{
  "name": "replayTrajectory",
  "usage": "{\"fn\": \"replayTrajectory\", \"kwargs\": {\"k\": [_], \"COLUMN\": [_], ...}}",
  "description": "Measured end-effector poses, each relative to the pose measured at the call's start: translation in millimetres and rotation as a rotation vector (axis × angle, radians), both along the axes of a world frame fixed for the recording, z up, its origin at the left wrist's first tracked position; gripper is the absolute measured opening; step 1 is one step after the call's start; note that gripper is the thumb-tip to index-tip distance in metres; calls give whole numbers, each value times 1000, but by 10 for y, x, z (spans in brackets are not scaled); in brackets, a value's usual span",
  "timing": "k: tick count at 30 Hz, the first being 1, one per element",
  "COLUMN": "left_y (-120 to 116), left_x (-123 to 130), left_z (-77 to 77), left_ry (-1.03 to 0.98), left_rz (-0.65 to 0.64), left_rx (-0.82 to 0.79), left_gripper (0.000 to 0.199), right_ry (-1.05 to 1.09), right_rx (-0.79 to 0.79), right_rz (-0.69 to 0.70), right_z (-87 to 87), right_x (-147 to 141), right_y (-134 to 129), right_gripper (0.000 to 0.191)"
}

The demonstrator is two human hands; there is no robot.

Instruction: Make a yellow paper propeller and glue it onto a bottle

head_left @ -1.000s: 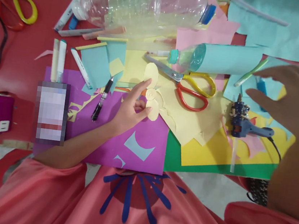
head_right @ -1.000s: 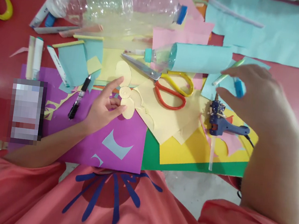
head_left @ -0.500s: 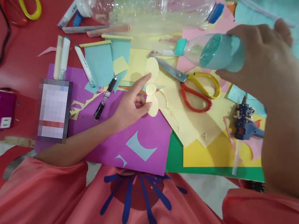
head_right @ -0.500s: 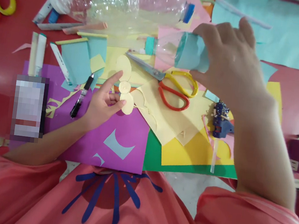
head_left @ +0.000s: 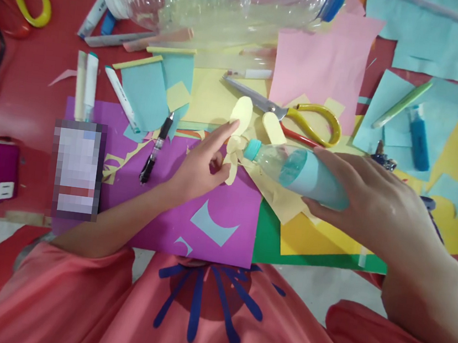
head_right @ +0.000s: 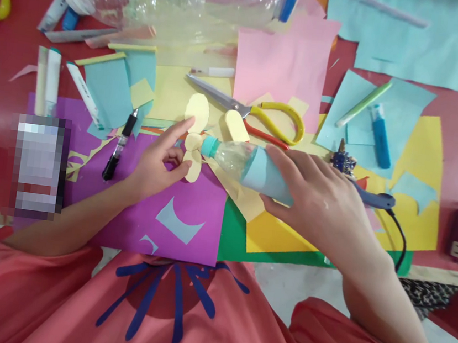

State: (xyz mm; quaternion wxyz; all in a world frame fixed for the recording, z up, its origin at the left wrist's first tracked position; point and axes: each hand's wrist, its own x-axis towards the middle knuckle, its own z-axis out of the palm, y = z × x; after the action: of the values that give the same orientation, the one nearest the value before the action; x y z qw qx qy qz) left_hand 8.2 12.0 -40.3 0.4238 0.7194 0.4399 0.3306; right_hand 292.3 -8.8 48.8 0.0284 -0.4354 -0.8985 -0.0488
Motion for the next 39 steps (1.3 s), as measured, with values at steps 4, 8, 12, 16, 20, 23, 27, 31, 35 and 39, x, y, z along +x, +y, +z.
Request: {"fn": "replayTrajectory", "kwargs": {"k": [4,8,12,16,20,23,27,31,35,39], "left_y": [-23,-23,-22,-26,-31,-36,-41,-44,-54,-55], "left_x": [4,2,9,22,24,21,19,16,-5,-39], "left_z": [12,19,33,55,64,66,69,61,83,131], "left_ry": [54,42,52,75,83,81,113,112,51,-94], "left_rz": [-28,-34,-30,-28,-46,-60,-84,-100,-77,5], "left_rx": [-19,-31,-61,-50,-15,29,62,78,28,-62], "left_gripper": [73,73,71,75,78,77,74,74,63,61], "right_ry": [10,26,54,64,91,94,80,73,107,203], "right_rx": [15,22,7,-9,-73,-93,-71,-76,-94,-138], "right_rz": [25,22,6,15,-14,-28,-26,-26,-17,-69], "right_z": [-3,-25,-54,-70,-88,-101,-102,-94,-95,-93], "right_x": [-43,-77,-99,-102,-96,-89,-103,-137,-149,-136], "right_y": [-15,-7,-5,0,-6,-16,-24,-23,-16,-22], "right_gripper": [44,42,46,48,50,53,52,52,52,57]}}
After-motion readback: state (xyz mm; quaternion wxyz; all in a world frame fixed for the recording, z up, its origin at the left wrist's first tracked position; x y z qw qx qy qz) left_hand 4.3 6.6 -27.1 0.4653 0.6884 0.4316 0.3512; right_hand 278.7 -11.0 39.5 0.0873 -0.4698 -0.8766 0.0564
